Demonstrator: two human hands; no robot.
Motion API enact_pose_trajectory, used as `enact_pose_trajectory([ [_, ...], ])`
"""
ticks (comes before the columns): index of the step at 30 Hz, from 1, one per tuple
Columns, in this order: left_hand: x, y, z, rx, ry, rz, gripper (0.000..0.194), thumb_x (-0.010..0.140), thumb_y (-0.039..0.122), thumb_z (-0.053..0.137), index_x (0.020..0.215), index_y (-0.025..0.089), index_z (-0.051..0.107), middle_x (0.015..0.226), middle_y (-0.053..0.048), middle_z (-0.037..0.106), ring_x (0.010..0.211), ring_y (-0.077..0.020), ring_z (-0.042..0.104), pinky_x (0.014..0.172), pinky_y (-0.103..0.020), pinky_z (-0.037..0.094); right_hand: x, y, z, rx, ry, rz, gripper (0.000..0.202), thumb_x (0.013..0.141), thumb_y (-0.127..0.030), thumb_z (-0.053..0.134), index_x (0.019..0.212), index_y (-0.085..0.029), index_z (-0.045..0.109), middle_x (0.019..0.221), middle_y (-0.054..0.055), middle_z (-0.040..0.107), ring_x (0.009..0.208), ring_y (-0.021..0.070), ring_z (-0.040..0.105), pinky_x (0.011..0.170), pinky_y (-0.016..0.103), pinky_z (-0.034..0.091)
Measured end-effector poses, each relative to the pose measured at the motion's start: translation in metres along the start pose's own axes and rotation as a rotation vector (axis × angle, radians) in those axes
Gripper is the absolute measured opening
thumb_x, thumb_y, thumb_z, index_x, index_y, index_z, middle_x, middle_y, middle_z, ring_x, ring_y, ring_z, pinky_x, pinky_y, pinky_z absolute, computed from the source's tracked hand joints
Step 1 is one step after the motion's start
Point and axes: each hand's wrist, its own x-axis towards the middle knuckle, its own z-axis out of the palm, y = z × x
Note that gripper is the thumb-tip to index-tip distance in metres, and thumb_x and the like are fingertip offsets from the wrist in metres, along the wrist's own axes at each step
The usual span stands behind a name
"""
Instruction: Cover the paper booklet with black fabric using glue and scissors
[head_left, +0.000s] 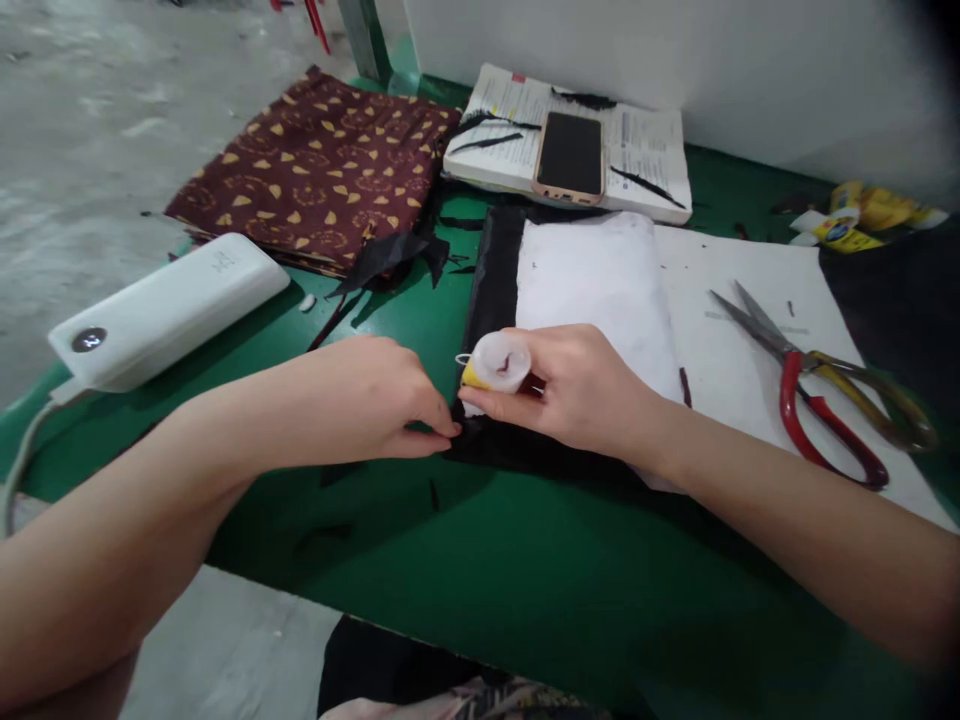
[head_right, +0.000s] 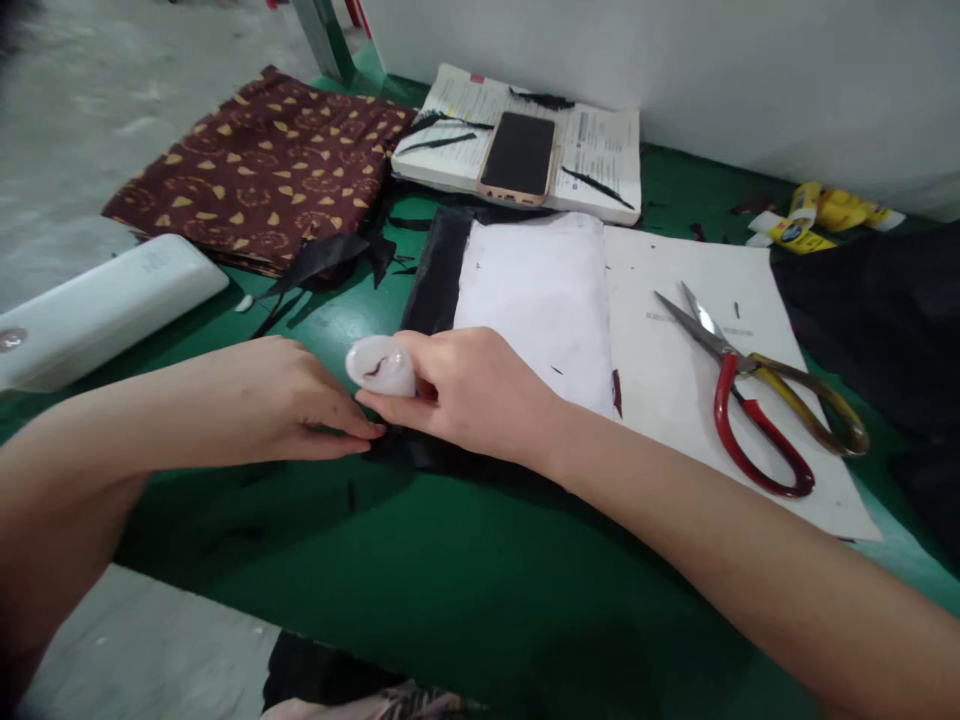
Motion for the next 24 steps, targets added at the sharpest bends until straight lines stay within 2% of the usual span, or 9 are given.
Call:
enact_pose_trajectory([
  [3,0.003,-0.003,-0.002,-0.012,-0.117,0.015,0.014,0.086,0.026,0.068,0.095,0.031,0.077,0.090,0.003,0.078,0.074,-0.0141,0.070,0.062,-0.021,0.041,-0.008,0.000,0.002,-0.074,0.057,-0.031,0.028,0.087,-0.041,0.063,0.072,-0.017,0.057,0.058,-0.003,0.055,0.051,0.0090,0.047,0.051,0.023,0.032],
  [7,0.007,-0.007,-0.004,-0.048,-0.114,0.008,0.011,0.085,0.028,0.068,0.088,0.031,0.078,0.087,0.006,0.078,0.063,-0.0117,0.066,0.053,-0.023,0.036,-0.012,-0.004,0.004,-0.144,0.020,-0.131,0.026,0.089,-0.040,0.059,0.079,-0.016,0.060,0.069,0.002,0.065,0.062,0.0137,0.057,0.058,0.026,0.038],
  [9,0.008,-0.008,-0.004,-0.072,-0.103,0.010,0.010,0.084,0.029,0.068,0.086,0.032,0.078,0.085,0.007,0.078,0.062,-0.0109,0.065,0.054,-0.022,0.036,-0.012,-0.004,0.003,-0.109,0.005,-0.051,0.029,0.089,-0.043,0.059,0.078,-0.016,0.061,0.067,0.002,0.065,0.060,0.0137,0.057,0.057,0.027,0.039],
  [13,0.011,-0.010,-0.003,-0.120,-0.097,0.016,0.010,0.084,0.028,0.068,0.084,0.033,0.077,0.086,0.010,0.078,0.072,-0.0096,0.068,0.064,-0.018,0.040,-0.012,-0.003,-0.001,0.090,0.024,0.304,0.035,0.083,-0.051,0.062,0.078,-0.016,0.063,0.061,-0.001,0.064,0.051,0.0107,0.055,0.050,0.025,0.038],
  [15,0.012,-0.010,-0.002,-0.125,-0.091,0.011,0.010,0.084,0.028,0.068,0.082,0.032,0.077,0.081,0.010,0.077,0.069,-0.0085,0.066,0.063,-0.017,0.039,-0.014,-0.002,-0.002,0.152,0.043,0.385,0.037,0.082,-0.053,0.063,0.079,-0.017,0.064,0.064,-0.001,0.065,0.053,0.0109,0.057,0.049,0.024,0.038],
  [19,0.012,-0.012,0.003,-0.123,-0.055,0.002,0.009,0.083,0.029,0.068,0.080,0.032,0.076,0.071,0.009,0.074,0.061,-0.0080,0.062,0.059,-0.019,0.037,-0.019,-0.001,-0.006,0.156,0.070,0.382,0.038,0.079,-0.055,0.066,0.075,-0.018,0.062,0.062,-0.002,0.064,0.052,0.0094,0.054,0.048,0.024,0.037],
  [24,0.012,-0.013,0.006,-0.119,-0.049,-0.003,0.008,0.082,0.030,0.068,0.080,0.033,0.075,0.071,0.009,0.073,0.063,-0.0088,0.062,0.060,-0.019,0.036,-0.021,-0.003,-0.009,0.176,0.091,0.367,0.036,0.079,-0.054,0.067,0.075,-0.019,0.062,0.060,-0.004,0.062,0.051,0.0077,0.051,0.047,0.023,0.036],
])
